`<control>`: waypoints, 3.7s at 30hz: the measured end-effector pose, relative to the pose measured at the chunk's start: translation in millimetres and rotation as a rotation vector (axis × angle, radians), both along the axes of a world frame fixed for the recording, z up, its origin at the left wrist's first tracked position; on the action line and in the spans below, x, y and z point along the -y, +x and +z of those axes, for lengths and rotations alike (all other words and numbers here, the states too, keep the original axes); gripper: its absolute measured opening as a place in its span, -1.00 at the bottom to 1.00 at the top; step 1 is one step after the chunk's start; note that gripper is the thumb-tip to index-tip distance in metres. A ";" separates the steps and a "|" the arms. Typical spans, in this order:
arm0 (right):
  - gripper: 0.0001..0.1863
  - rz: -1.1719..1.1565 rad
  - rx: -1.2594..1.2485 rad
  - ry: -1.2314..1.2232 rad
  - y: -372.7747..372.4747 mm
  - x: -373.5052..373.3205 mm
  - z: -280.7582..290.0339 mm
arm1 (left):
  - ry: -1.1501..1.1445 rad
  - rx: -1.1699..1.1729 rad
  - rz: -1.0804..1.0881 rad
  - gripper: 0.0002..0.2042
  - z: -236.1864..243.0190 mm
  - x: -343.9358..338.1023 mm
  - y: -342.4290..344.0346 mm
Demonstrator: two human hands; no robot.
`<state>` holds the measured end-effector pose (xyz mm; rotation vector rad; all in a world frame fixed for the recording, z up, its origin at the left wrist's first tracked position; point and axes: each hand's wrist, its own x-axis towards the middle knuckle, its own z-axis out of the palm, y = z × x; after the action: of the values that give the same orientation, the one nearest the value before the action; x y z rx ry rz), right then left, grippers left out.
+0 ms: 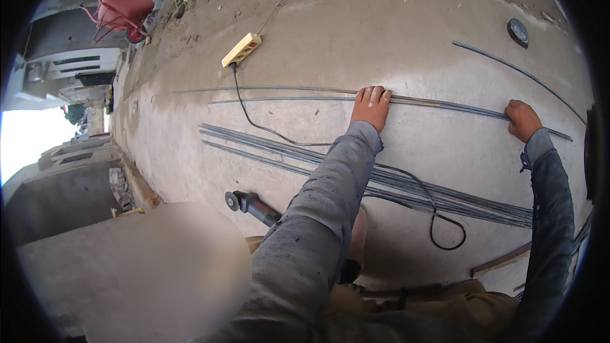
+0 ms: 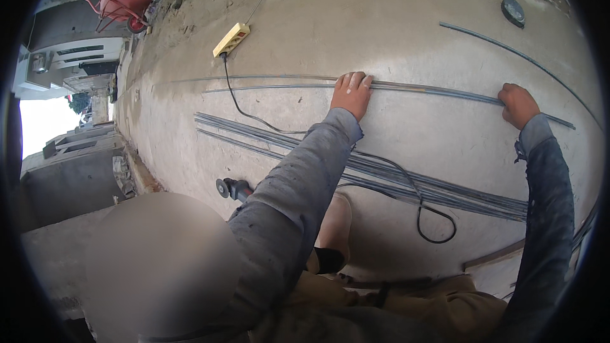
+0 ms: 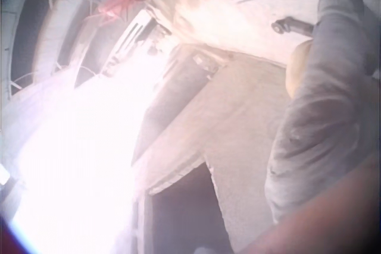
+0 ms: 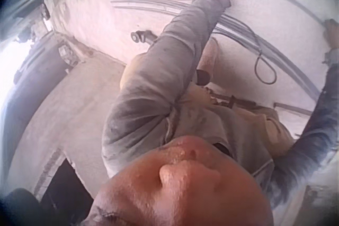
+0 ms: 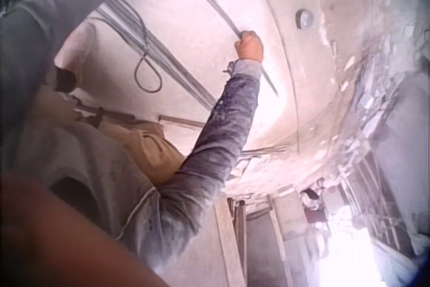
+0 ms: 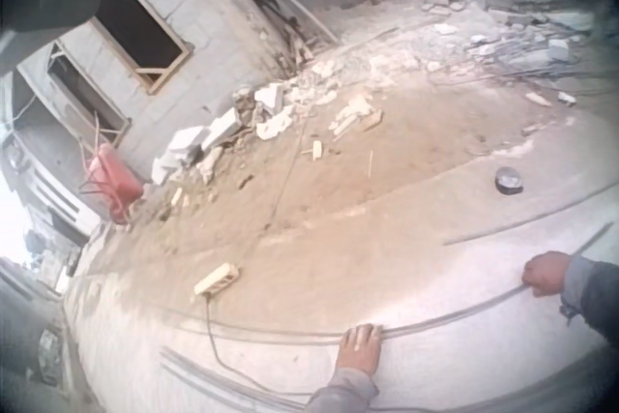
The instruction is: The person organizes a bundle of metal rods on a concrete floor, aligns one rod against a wooden block, and cuts through it using an angle grinder.
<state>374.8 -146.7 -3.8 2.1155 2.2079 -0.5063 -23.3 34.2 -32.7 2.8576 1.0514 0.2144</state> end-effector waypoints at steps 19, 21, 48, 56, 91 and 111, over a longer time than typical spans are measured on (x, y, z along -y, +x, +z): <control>-0.57 -0.430 0.101 -0.015 18.3 96.9 68.3 | -0.221 -0.527 0.065 -0.70 63.7 -40.8 -44.6; -0.58 -0.453 0.115 -0.029 37.1 127.2 67.8 | -0.232 -0.570 -0.015 -0.66 62.3 -29.0 -31.3; -0.65 -0.379 -0.107 0.004 -57.3 159.9 77.2 | -0.316 -0.255 -0.411 -0.79 94.2 215.0 225.3; -0.65 -0.427 0.082 0.085 29.8 215.2 71.3 | -0.523 -0.426 -0.377 -0.55 99.4 120.9 153.5; -0.78 -0.401 0.089 0.021 -15.6 167.6 85.0 | -0.686 -0.413 -0.303 -0.71 125.9 234.1 276.5; -0.81 -0.557 0.190 -0.029 120.5 313.5 13.0 | -0.631 -0.029 -0.813 -0.83 90.6 259.4 170.1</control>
<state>495.4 -460.1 9.3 2.6268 1.4900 -0.3298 146.8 -225.2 57.9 2.4307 -0.1105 -0.1897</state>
